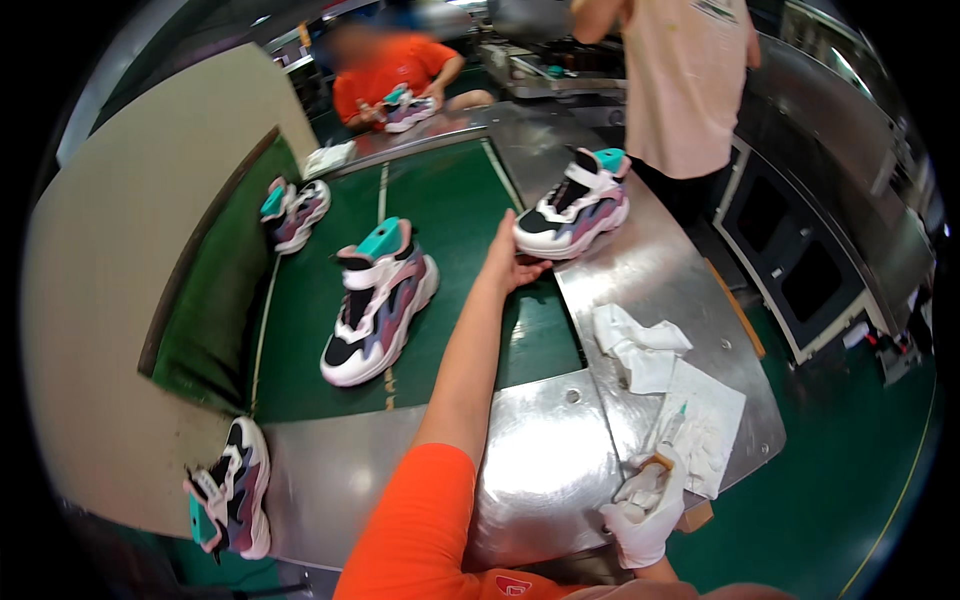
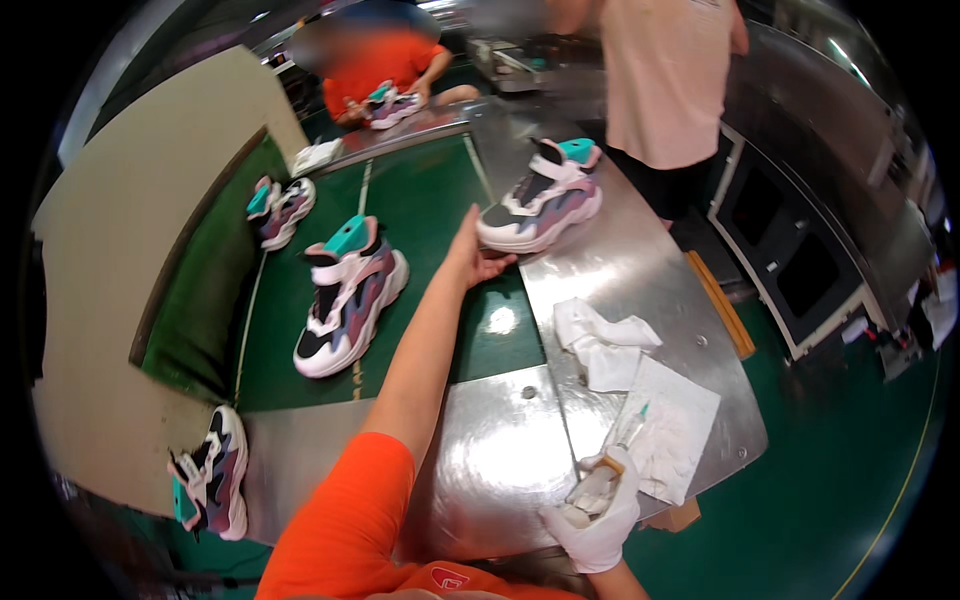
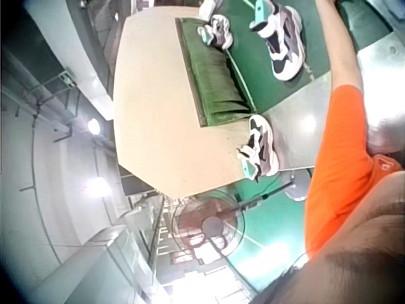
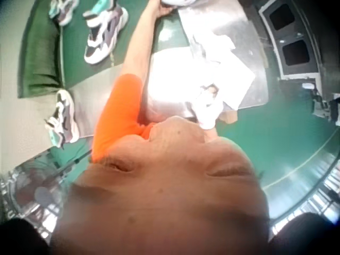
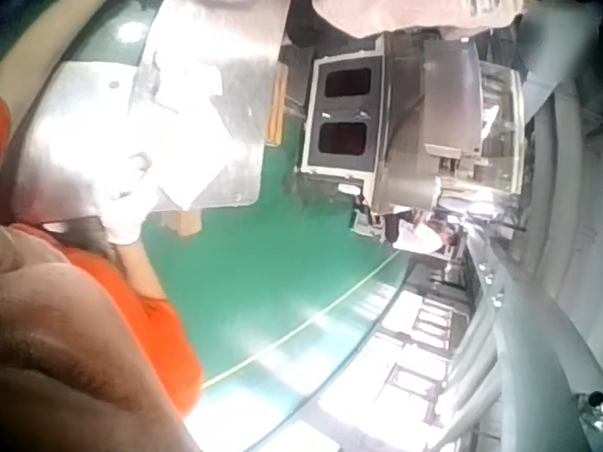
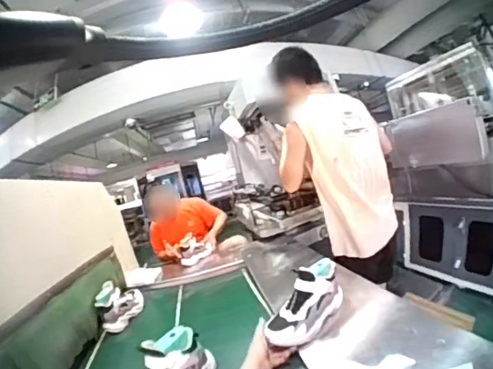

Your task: The person uses a syringe to apply glue to the seams of a multi-colored sneaker on a factory assembly line. They rotate the shoe to access different areas and wipe the surface with a cloth. Other workers are visible in the background performing similar tasks.

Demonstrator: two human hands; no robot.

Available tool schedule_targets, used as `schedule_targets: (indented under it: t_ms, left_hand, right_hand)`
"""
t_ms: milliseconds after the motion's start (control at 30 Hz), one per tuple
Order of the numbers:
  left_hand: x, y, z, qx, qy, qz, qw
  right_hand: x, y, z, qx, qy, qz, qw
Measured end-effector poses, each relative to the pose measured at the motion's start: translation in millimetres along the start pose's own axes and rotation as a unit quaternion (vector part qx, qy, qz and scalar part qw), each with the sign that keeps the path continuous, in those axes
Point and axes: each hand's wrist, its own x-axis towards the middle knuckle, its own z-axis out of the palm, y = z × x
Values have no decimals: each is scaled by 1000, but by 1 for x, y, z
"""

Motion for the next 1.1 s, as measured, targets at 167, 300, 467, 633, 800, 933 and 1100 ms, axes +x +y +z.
schedule_targets:
  t_ms: [167, 300, 467, 633, 800, 933, 1100]
  left_hand:
    - [3, 10, 3, 27, -94, -5, 995]
    - [-29, -12, 28, -46, -7, 88, 995]
    - [-141, -4, 37, -34, 3, 81, 996]
    - [-335, -30, -30, 24, 76, 45, 996]
    - [-498, -113, -56, -143, 150, 40, 977]
    - [-510, -179, -13, -253, 105, 47, 961]
    - [-474, -184, 43, -163, -235, -100, 953]
  right_hand:
    - [3, 0, -4, -79, 15, -41, 996]
    - [5, -9, 8, -49, 21, 5, 999]
    - [8, 10, 6, -30, 32, -24, 999]
    - [7, 1, 6, 14, 34, -8, 999]
    - [2, 0, 11, 40, 21, -7, 999]
    - [4, 19, 10, 27, 19, -63, 997]
    - [4, -1, 8, 114, -23, 25, 993]
